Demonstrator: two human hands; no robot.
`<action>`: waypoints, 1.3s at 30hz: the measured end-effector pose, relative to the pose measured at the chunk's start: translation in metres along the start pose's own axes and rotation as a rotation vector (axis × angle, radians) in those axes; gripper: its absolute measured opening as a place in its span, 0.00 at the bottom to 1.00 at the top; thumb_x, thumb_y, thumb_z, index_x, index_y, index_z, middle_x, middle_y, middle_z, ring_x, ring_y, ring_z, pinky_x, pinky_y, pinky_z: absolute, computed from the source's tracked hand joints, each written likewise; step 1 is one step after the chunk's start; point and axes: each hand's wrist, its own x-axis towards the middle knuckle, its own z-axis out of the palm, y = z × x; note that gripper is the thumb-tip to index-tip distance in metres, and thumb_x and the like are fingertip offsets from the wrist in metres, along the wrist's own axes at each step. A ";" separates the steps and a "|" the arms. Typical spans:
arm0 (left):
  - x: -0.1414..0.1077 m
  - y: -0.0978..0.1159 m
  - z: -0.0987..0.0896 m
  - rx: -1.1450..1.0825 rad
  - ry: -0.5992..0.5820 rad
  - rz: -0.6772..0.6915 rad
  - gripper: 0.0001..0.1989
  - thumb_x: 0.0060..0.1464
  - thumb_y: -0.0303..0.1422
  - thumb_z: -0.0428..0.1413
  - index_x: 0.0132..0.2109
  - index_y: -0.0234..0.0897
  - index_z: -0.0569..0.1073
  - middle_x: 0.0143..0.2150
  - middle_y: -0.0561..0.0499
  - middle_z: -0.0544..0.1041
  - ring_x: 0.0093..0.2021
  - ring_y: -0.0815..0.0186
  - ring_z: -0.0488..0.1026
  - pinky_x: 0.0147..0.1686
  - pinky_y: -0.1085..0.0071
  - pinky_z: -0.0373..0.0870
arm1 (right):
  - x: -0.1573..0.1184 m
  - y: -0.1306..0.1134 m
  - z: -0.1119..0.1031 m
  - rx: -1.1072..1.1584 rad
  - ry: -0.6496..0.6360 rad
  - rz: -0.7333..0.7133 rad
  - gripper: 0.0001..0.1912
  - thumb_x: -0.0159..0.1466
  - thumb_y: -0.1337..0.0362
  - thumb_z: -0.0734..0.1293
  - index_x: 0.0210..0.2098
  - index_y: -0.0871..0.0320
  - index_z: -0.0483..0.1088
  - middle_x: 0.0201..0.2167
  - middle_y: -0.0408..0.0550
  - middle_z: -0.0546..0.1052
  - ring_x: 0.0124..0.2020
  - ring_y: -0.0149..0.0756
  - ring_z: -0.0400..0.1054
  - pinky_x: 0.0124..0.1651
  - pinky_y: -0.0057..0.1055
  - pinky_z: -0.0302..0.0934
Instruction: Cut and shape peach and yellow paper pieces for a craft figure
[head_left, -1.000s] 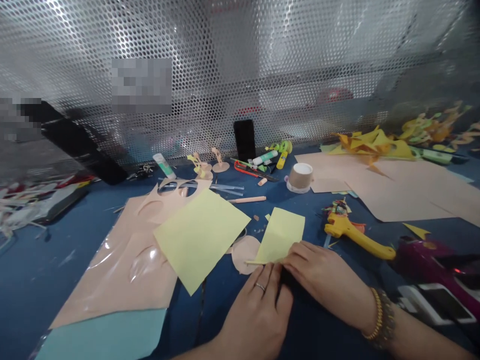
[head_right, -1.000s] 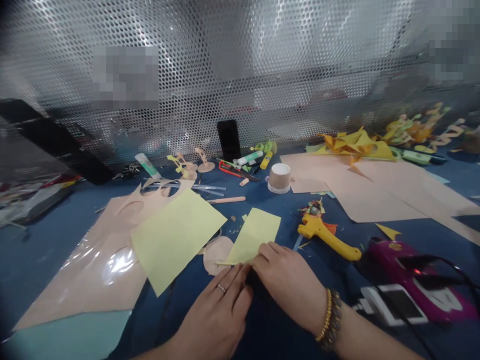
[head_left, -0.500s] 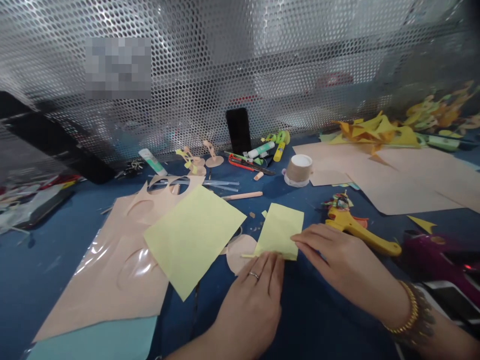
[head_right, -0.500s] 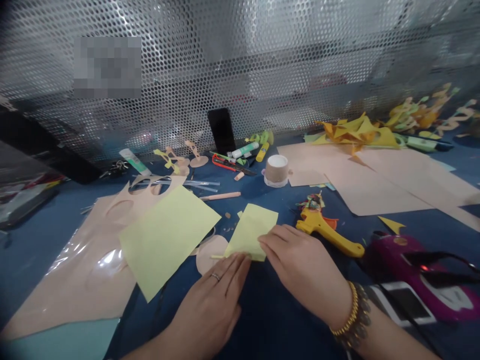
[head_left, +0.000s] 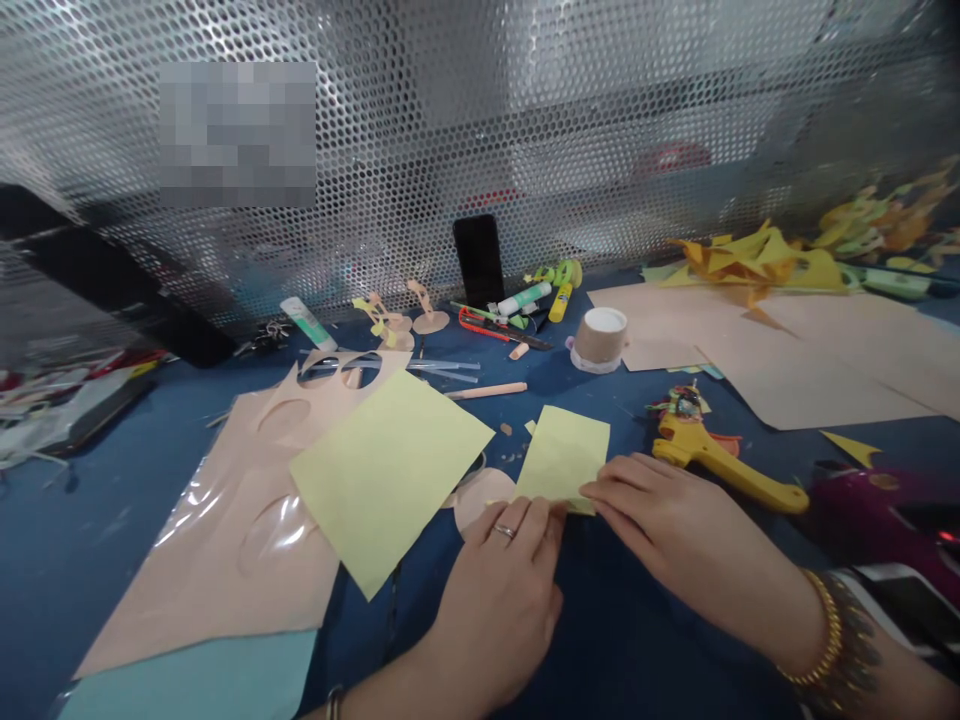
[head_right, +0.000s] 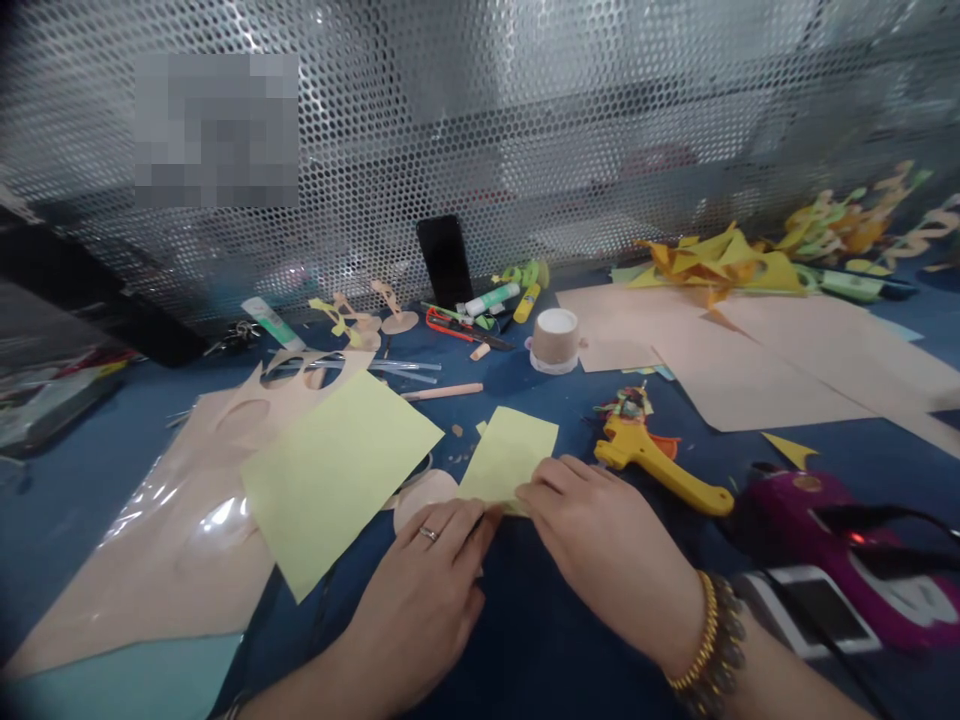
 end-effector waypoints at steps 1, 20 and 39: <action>0.000 0.000 0.000 -0.008 0.002 0.004 0.23 0.60 0.33 0.49 0.61 0.32 0.65 0.58 0.44 0.71 0.56 0.56 0.67 0.58 0.59 0.61 | 0.000 0.000 0.000 -0.006 0.001 -0.013 0.11 0.65 0.72 0.60 0.37 0.55 0.73 0.32 0.47 0.74 0.34 0.38 0.69 0.40 0.36 0.66; -0.001 -0.002 0.007 -0.030 0.074 -0.035 0.27 0.57 0.32 0.48 0.63 0.32 0.62 0.62 0.43 0.67 0.61 0.54 0.62 0.61 0.57 0.56 | 0.000 -0.005 0.001 -0.017 -0.066 -0.010 0.09 0.63 0.74 0.62 0.34 0.56 0.72 0.33 0.46 0.73 0.34 0.38 0.68 0.40 0.39 0.66; 0.002 -0.007 0.006 -0.079 0.070 -0.067 0.28 0.57 0.33 0.46 0.64 0.33 0.61 0.65 0.46 0.65 0.64 0.55 0.58 0.63 0.55 0.49 | 0.004 -0.007 0.010 -0.118 -0.062 -0.042 0.12 0.58 0.73 0.69 0.42 0.58 0.72 0.38 0.48 0.74 0.38 0.42 0.69 0.39 0.42 0.68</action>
